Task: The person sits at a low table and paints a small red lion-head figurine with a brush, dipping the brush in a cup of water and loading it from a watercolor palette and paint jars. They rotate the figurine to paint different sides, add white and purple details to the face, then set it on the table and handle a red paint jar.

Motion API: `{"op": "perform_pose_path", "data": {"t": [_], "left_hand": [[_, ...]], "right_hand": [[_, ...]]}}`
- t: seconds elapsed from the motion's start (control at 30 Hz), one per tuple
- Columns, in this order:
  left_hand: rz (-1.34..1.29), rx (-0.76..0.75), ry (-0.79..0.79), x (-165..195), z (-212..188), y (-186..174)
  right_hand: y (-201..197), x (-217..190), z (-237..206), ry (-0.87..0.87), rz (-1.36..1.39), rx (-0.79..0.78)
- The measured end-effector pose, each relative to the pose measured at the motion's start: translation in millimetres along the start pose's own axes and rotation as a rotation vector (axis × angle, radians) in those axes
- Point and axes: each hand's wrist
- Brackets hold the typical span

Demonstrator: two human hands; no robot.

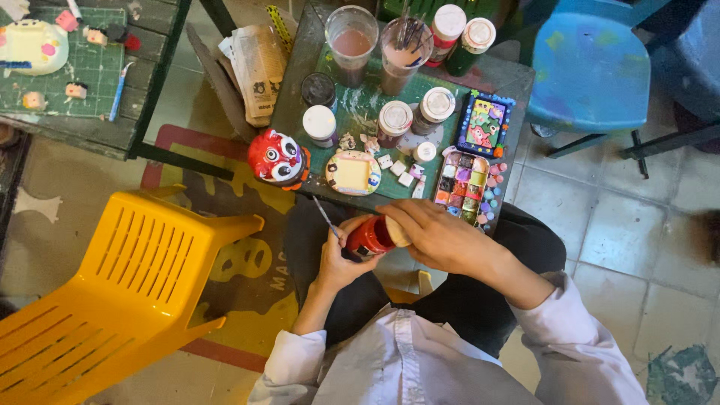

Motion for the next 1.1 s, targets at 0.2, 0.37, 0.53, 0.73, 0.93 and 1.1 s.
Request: {"op": "perform_pose_path", "data": {"t": [0.2,0.37,0.53,0.73,0.93,1.1], "left_hand": [[0.062,-0.031,0.003,-20,-15,6],[0.000,-0.068,-0.155,-23,-21,8],[-0.024,-0.116,0.048,-7,-12,5],[0.032,-0.204,-0.068,6,-8,4],[-0.083,-0.186,0.036,4,-9,3],[0.041,-0.237,-0.041,-6,-12,5]], "right_hand": [[10,-2,5,-0.103,0.070,-0.043],[27,-12,6,0.495,0.127,-0.278],[31,1,-12,0.120,0.099,0.193],[46,0,-14,0.533,0.199,-0.157],[31,8,-29,-0.258,0.206,0.292],[49,14,-22,0.501,0.222,-0.367]]}}
Point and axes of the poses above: each hand's wrist, its own z-axis towards the middle knuckle, its own y-axis out of the palm, x = y × z, and after that the axes turned 12 degrees about -x, right-handed
